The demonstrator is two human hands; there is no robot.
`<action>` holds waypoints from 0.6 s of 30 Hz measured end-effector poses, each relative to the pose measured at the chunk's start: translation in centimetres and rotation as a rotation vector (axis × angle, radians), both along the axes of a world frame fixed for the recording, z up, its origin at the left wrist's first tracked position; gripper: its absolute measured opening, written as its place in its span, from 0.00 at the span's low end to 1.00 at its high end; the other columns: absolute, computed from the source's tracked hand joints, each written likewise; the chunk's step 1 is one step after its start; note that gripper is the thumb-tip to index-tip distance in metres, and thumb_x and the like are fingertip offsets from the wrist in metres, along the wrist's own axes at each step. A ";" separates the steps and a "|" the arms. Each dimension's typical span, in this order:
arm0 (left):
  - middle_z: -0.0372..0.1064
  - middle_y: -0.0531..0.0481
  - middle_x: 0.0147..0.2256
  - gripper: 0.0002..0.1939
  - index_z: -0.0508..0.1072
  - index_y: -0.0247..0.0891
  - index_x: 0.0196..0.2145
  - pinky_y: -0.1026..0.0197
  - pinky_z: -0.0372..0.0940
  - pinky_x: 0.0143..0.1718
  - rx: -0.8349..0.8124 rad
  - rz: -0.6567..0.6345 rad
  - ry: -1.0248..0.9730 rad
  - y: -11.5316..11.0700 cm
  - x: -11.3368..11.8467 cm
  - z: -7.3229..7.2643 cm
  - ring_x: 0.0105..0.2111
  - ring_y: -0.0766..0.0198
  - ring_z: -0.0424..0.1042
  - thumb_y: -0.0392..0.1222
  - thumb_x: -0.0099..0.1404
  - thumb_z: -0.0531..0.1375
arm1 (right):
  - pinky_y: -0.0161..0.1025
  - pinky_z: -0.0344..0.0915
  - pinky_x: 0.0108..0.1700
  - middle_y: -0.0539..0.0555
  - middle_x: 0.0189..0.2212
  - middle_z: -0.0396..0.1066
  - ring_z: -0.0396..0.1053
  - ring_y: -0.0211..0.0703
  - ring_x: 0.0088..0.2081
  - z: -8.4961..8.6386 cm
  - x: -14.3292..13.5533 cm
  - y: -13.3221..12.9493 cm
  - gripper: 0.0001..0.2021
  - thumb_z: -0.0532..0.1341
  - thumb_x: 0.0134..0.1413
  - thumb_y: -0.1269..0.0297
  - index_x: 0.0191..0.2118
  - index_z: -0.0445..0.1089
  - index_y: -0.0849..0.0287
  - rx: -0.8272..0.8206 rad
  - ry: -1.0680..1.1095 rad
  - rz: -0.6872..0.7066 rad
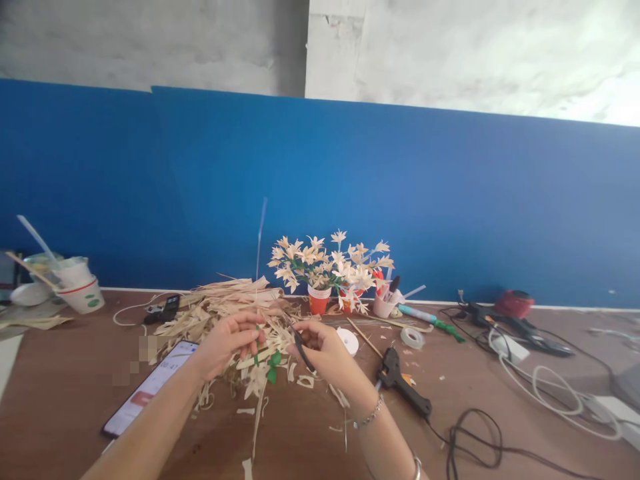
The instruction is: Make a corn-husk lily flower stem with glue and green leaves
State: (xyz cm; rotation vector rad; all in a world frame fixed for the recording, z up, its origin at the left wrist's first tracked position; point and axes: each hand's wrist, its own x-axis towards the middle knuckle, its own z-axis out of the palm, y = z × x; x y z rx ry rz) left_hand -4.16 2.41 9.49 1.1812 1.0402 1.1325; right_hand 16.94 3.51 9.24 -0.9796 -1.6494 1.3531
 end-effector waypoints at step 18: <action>0.71 0.52 0.23 0.08 0.75 0.39 0.23 0.65 0.56 0.24 0.243 0.018 0.720 -0.7 -0.5 0.1 0.23 0.62 0.66 0.43 0.53 0.58 | 0.35 0.61 0.31 0.51 0.28 0.68 0.63 0.38 0.29 1.2 2.0 0.5 0.19 0.65 0.42 0.58 0.41 0.69 0.61 0.099 -0.127 -0.060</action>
